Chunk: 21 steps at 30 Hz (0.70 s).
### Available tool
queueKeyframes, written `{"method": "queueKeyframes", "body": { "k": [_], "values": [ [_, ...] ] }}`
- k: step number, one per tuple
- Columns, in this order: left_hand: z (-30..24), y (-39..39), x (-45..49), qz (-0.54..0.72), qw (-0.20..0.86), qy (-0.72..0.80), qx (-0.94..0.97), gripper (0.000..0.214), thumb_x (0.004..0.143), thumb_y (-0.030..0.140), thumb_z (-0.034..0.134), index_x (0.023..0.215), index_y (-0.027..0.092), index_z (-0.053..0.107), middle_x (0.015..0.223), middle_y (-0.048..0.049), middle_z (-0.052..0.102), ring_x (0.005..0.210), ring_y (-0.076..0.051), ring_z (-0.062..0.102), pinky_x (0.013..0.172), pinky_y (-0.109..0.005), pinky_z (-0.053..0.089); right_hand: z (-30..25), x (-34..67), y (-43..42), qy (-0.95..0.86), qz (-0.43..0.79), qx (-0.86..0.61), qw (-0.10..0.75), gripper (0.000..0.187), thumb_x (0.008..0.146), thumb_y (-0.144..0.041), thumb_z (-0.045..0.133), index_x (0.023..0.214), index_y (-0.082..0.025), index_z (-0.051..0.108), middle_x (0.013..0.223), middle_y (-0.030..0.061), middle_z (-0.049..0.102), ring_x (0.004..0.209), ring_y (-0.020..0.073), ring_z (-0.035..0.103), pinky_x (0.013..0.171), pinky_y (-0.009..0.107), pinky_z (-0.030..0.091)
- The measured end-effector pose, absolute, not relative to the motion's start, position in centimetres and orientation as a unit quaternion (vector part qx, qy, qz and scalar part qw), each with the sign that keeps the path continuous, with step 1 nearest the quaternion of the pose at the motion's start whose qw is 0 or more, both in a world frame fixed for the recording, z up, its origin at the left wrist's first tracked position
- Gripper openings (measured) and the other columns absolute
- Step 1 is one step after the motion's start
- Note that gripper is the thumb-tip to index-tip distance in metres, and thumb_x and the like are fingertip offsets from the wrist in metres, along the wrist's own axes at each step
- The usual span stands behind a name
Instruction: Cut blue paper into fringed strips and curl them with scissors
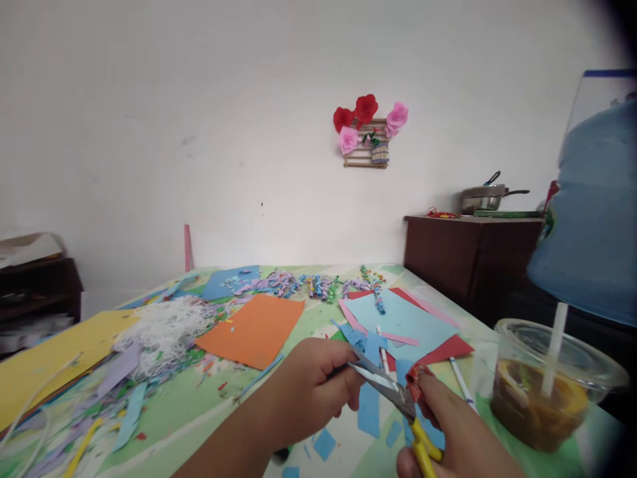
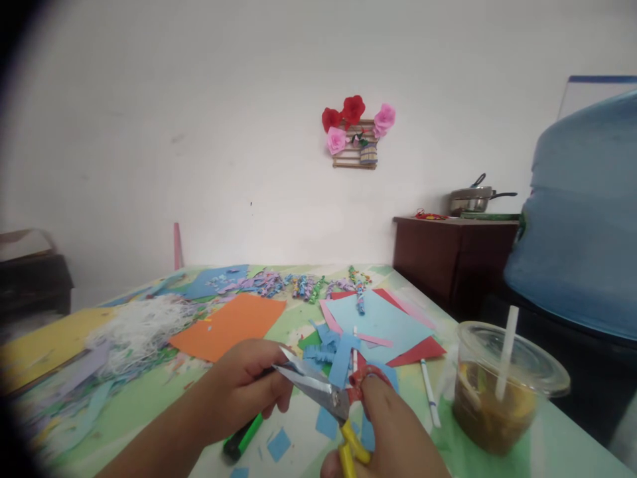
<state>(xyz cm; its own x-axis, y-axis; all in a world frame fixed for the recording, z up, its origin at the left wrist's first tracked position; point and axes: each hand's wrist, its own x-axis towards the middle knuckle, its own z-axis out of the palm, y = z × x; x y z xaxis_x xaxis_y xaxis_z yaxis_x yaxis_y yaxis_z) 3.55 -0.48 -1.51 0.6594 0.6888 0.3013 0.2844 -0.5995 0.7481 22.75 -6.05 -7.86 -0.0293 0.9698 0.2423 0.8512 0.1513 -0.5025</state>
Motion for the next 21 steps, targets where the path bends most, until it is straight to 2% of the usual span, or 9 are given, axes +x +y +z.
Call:
{"method": "queueKeyframes", "body": {
  "k": [5,10,13,16,18,21],
  "values": [
    [-1.5,-0.1,3.5,0.266,0.458,0.277,0.802,0.016,0.070,0.011,0.042,0.058,0.014,0.052,0.049,0.0038,0.052,0.038,-0.004,0.044,0.038,-0.012,0.034,-7.7,22.7,-6.0,-0.706,0.091,-0.650,0.268,0.036,0.054,-0.026,0.059,0.084,-0.018,0.040,0.084,0.0077,0.050,0.075,0.0240,0.048,0.068,0.034,0.040],
    [-1.8,0.4,3.6,0.214,0.567,0.267,0.749,0.012,0.071,0.014,0.044,0.067,0.013,0.055,0.050,0.0029,0.055,0.037,-0.004,0.046,0.038,-0.013,0.036,-7.3,22.6,-6.1,-0.692,0.086,-0.649,0.304,0.033,0.051,-0.023,0.058,0.079,-0.020,0.041,0.081,0.0054,0.052,0.072,0.0225,0.050,0.064,0.032,0.042],
    [-1.9,0.4,3.7,0.216,0.545,0.260,0.767,0.019,0.078,0.024,0.042,0.070,0.013,0.054,0.048,0.0041,0.051,0.037,-0.003,0.041,0.038,-0.013,0.032,-7.4,22.8,-6.0,-0.694,0.098,-0.635,0.325,0.029,0.055,-0.025,0.058,0.080,-0.021,0.042,0.083,0.0050,0.055,0.076,0.0232,0.053,0.066,0.031,0.043],
    [-1.6,0.1,3.8,0.248,0.499,0.258,0.790,0.018,0.080,0.024,0.040,0.073,0.014,0.053,0.046,0.0074,0.044,0.036,-0.003,0.034,0.037,-0.013,0.028,-8.0,23.2,-5.9,-0.694,0.101,-0.632,0.328,0.039,0.060,-0.029,0.058,0.095,-0.021,0.043,0.097,0.0086,0.054,0.092,0.0284,0.051,0.074,0.037,0.041],
    [-1.5,0.0,3.7,0.265,0.468,0.274,0.797,0.019,0.080,0.023,0.040,0.066,0.015,0.050,0.044,0.0085,0.040,0.036,-0.003,0.031,0.037,-0.013,0.027,-8.3,23.4,-5.8,-0.697,0.107,-0.631,0.323,0.045,0.062,-0.030,0.057,0.103,-0.020,0.040,0.103,0.0108,0.052,0.098,0.0309,0.047,0.076,0.040,0.040],
    [-1.4,-0.2,3.5,0.270,0.432,0.296,0.808,0.026,0.080,0.025,0.039,0.056,0.016,0.044,0.042,0.0083,0.038,0.036,-0.004,0.030,0.037,-0.014,0.026,-8.5,23.3,-5.9,-0.705,0.121,-0.625,0.314,0.044,0.064,-0.029,0.056,0.104,-0.019,0.041,0.108,0.0131,0.050,0.106,0.0338,0.041,0.081,0.046,0.037]
  ]
}}
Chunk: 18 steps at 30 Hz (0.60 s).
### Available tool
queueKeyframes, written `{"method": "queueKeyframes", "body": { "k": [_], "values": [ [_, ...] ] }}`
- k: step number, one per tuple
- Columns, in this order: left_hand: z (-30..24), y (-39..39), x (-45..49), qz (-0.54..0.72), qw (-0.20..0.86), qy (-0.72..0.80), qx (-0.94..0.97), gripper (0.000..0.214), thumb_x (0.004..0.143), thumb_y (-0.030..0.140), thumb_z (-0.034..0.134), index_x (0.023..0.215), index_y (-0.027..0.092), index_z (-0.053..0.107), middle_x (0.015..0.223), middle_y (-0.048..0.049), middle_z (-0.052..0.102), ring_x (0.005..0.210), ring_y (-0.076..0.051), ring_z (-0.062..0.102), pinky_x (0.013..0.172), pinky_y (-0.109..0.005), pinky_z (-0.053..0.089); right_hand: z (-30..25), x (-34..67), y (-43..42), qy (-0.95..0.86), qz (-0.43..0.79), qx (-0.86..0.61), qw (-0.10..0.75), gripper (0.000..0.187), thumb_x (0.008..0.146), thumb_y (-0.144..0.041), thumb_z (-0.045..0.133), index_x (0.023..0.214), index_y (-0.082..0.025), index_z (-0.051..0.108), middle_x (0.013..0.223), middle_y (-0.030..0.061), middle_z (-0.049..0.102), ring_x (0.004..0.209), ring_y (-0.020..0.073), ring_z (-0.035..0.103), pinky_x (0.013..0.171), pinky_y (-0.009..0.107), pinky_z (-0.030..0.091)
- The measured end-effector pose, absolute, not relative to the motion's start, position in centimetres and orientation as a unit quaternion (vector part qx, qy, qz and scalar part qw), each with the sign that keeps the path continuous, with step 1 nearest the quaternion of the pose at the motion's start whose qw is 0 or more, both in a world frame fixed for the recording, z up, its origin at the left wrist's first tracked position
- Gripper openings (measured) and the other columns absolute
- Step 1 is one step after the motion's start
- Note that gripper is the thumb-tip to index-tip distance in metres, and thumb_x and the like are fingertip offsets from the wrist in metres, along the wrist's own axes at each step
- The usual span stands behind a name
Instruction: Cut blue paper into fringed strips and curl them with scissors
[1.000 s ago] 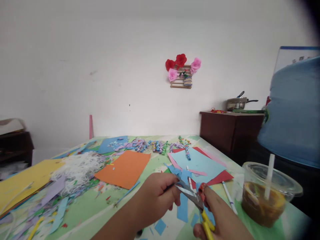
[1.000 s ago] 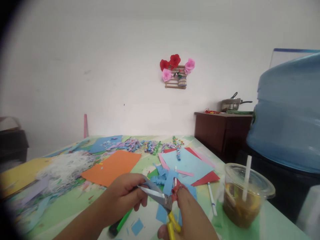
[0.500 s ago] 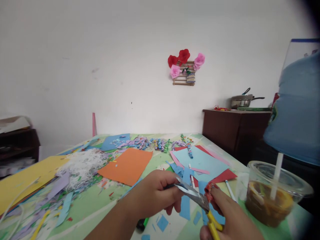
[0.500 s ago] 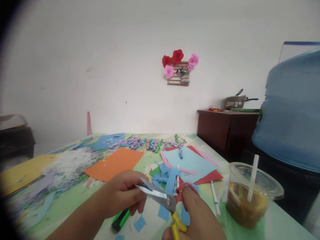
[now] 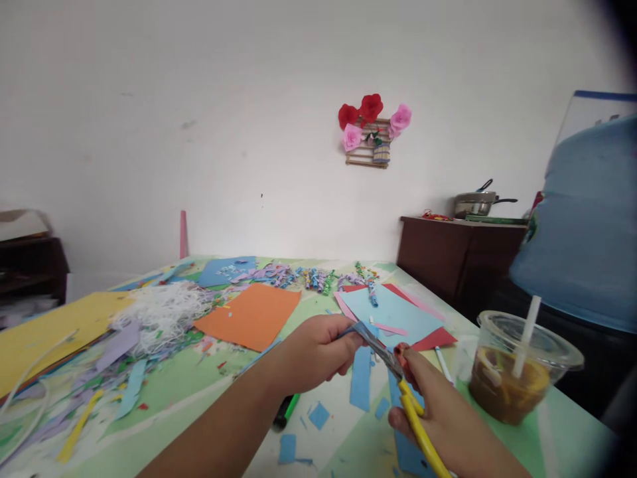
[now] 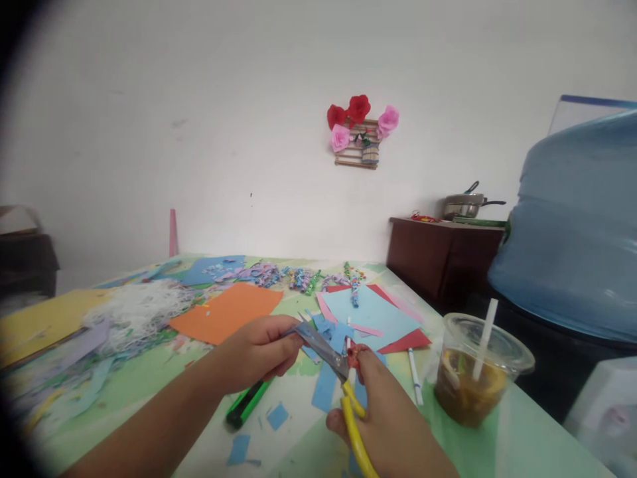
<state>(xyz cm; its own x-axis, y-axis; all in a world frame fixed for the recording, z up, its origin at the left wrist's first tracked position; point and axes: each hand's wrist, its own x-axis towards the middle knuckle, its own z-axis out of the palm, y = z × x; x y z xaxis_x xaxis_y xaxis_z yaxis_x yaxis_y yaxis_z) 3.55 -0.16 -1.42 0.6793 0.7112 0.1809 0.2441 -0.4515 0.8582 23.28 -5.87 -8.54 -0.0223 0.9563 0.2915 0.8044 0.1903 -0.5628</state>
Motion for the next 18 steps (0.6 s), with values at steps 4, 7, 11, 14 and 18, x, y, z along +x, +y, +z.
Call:
{"method": "queueKeyframes", "body": {
  "k": [4,7,11,14,18],
  "values": [
    [-1.8,-0.1,3.4,0.261,0.396,0.297,0.829,0.027,0.080,0.027,0.038,0.057,0.016,0.047,0.045,0.0066,0.042,0.038,-0.005,0.034,0.038,-0.015,0.027,-8.6,22.8,-6.1,-0.717,0.155,-0.589,0.339,0.055,0.063,-0.025,0.054,0.114,-0.016,0.036,0.115,0.0130,0.047,0.106,0.0313,0.042,0.087,0.044,0.034],
    [-1.8,-0.2,3.4,0.270,0.372,0.302,0.835,0.024,0.079,0.026,0.039,0.061,0.015,0.051,0.047,0.0060,0.044,0.041,-0.005,0.037,0.039,-0.015,0.029,-8.9,22.6,-6.1,-0.724,0.195,-0.564,0.348,0.056,0.062,-0.027,0.051,0.115,-0.014,0.037,0.106,0.0108,0.051,0.095,0.0280,0.049,0.081,0.039,0.039],
    [-1.3,-0.8,3.3,0.276,0.365,0.299,0.837,0.020,0.077,0.023,0.040,0.065,0.015,0.053,0.047,0.0060,0.044,0.042,-0.006,0.037,0.040,-0.015,0.030,-9.5,22.5,-6.3,-0.735,0.213,-0.549,0.337,0.061,0.063,-0.027,0.049,0.120,-0.011,0.032,0.107,0.0122,0.050,0.097,0.0265,0.050,0.083,0.037,0.038],
    [-0.9,-1.1,3.1,0.276,0.363,0.286,0.843,0.019,0.075,0.021,0.041,0.062,0.014,0.054,0.046,0.0061,0.043,0.041,-0.005,0.036,0.039,-0.015,0.029,-9.3,22.2,-6.8,-0.757,0.207,-0.519,0.339,0.060,0.067,-0.028,0.049,0.122,-0.011,0.031,0.117,0.0153,0.045,0.110,0.0285,0.041,0.091,0.040,0.032],
    [-0.7,-1.2,3.1,0.281,0.348,0.275,0.851,0.019,0.074,0.020,0.042,0.058,0.015,0.052,0.045,0.0068,0.041,0.039,-0.005,0.034,0.038,-0.013,0.028,-9.2,22.1,-7.2,-0.775,0.210,-0.488,0.343,0.059,0.071,-0.033,0.049,0.122,-0.012,0.030,0.124,0.0171,0.041,0.116,0.0287,0.036,0.095,0.041,0.028]
  ]
}}
